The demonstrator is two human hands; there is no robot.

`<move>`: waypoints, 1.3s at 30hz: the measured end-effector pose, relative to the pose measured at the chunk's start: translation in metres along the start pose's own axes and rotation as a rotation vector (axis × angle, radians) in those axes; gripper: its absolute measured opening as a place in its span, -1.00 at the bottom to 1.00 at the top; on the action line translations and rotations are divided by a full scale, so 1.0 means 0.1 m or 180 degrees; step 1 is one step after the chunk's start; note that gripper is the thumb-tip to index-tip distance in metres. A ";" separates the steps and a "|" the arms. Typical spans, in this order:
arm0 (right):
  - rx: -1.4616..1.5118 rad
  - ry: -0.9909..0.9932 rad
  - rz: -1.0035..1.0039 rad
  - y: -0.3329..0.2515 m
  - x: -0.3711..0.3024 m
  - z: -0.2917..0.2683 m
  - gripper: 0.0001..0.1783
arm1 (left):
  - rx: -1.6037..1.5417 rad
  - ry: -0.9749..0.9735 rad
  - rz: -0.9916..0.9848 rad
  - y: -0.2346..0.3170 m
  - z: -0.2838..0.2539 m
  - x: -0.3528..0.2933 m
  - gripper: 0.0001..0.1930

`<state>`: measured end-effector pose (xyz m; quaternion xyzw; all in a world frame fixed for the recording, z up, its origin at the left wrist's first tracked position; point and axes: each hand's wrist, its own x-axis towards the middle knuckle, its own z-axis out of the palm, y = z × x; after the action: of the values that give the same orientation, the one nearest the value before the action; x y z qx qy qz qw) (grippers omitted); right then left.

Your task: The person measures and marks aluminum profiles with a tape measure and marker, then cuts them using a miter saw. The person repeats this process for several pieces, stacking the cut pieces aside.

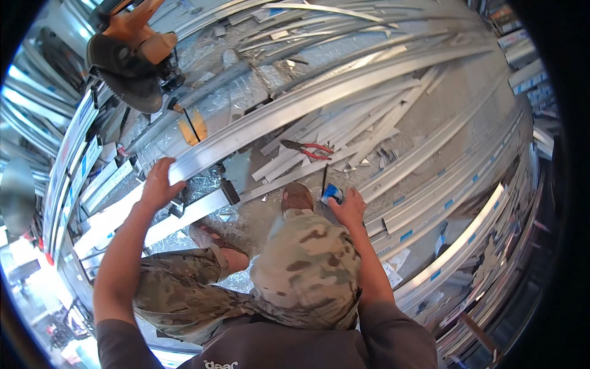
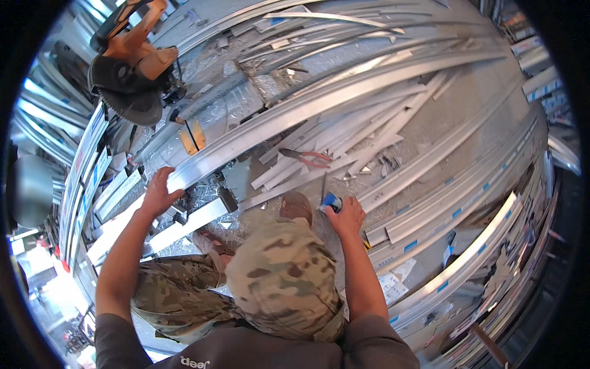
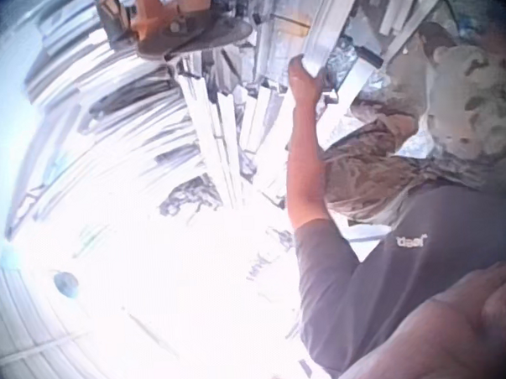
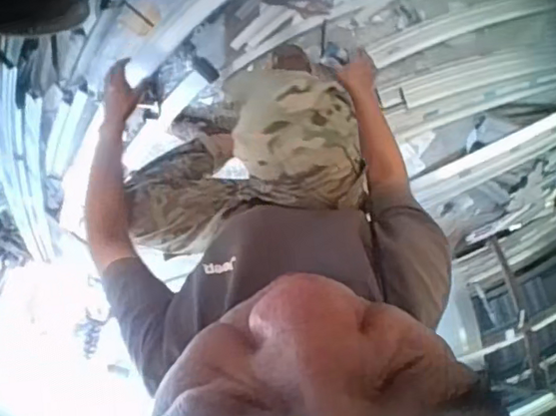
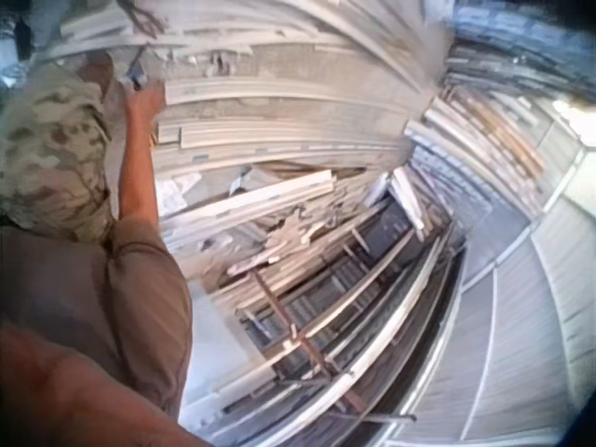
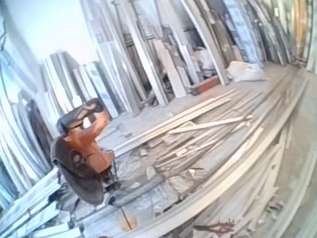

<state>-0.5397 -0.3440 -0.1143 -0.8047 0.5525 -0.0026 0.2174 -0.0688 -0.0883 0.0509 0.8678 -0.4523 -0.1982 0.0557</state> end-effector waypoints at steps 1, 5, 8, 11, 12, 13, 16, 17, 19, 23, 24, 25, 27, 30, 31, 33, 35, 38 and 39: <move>-0.0207 0.0556 -0.0411 -0.06 0.06 -0.03 -0.27 | 0.0134 -0.0111 -0.0157 -0.26 -0.04 -0.07 -0.21; 0.1510 0.0375 -0.0249 -0.43 0.99 0.10 -0.37 | 0.0870 -0.0561 -0.0504 -1.19 0.19 -0.24 0.18; 0.2692 -0.0309 0.0505 -0.90 1.79 0.08 -0.46 | 0.0248 -0.0308 -0.0485 -1.17 0.32 -0.27 0.04; 0.3502 -0.0824 0.1434 -1.73 2.11 -0.29 -0.43 | 0.0140 0.0162 -0.0264 -1.40 0.53 -0.43 -0.02; 0.3338 -0.0743 0.1451 -1.68 2.25 -0.25 -0.40 | 0.0170 0.0452 0.0011 -1.44 0.64 -0.38 -0.02; 0.3249 -0.0725 0.1581 -1.70 2.28 -0.17 -0.48 | 0.0174 0.0521 0.0071 -1.47 0.67 -0.39 -0.01; 0.3556 -0.0411 0.1515 -1.63 2.24 -0.12 -0.63 | 0.0215 0.0735 0.0179 -1.58 0.80 -0.40 0.01; 0.3618 -0.0268 0.1490 -1.68 2.21 -0.10 -0.73 | 0.0235 0.0803 0.0194 -1.62 0.84 -0.42 0.02; 0.3397 -0.0229 0.1514 -1.76 2.10 -0.14 -0.72 | 0.0101 0.0561 -0.0022 -1.71 0.88 -0.47 0.04; 0.3197 -0.0150 0.1345 -2.07 2.05 -0.20 -0.69 | 0.0165 0.0736 -0.0035 -2.13 0.93 -0.52 0.06; 0.3133 -0.0096 0.1281 -2.13 2.05 -0.16 -0.68 | 0.0317 0.1038 0.0093 -2.25 1.05 -0.60 0.03; 0.3077 0.0002 0.1210 -2.14 2.10 -0.12 -0.64 | 0.0518 0.1434 0.0285 -2.22 0.95 -0.56 0.03; 0.3099 -0.0049 0.1122 -2.08 2.26 -0.21 -0.61 | -0.0038 0.0859 -0.0151 -2.05 0.62 -0.32 0.02; 0.3244 -0.0164 0.1049 -2.20 2.51 -0.30 -0.68 | 0.0250 0.1042 -0.0223 -1.92 0.33 -0.13 0.00; 0.3306 -0.0217 0.1106 -2.40 2.49 -0.35 -0.72 | 0.0387 0.1201 -0.0141 -1.92 0.29 -0.12 -0.01; 0.3280 -0.0463 0.0967 -2.59 2.52 -0.43 -0.69 | 0.0177 0.0864 -0.0414 -1.90 0.19 -0.05 -0.01; 0.3222 -0.0582 0.0931 -2.72 2.59 -0.43 -0.67 | 0.0218 0.0772 -0.0574 -1.94 0.21 -0.01 -0.02; 0.3165 -0.0633 0.0977 -2.89 2.65 -0.35 -0.69 | 0.0335 0.0677 -0.0765 -2.09 0.20 0.03 -0.01; 0.3197 -0.0675 0.0941 -2.96 2.66 -0.29 -0.69 | 0.0335 0.0649 -0.0823 -2.17 0.17 0.03 -0.01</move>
<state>-0.1801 -0.5036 -0.0464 -0.5110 0.5656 -0.1547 0.6285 0.0913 0.0374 -0.0258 0.9360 -0.3387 -0.0907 0.0298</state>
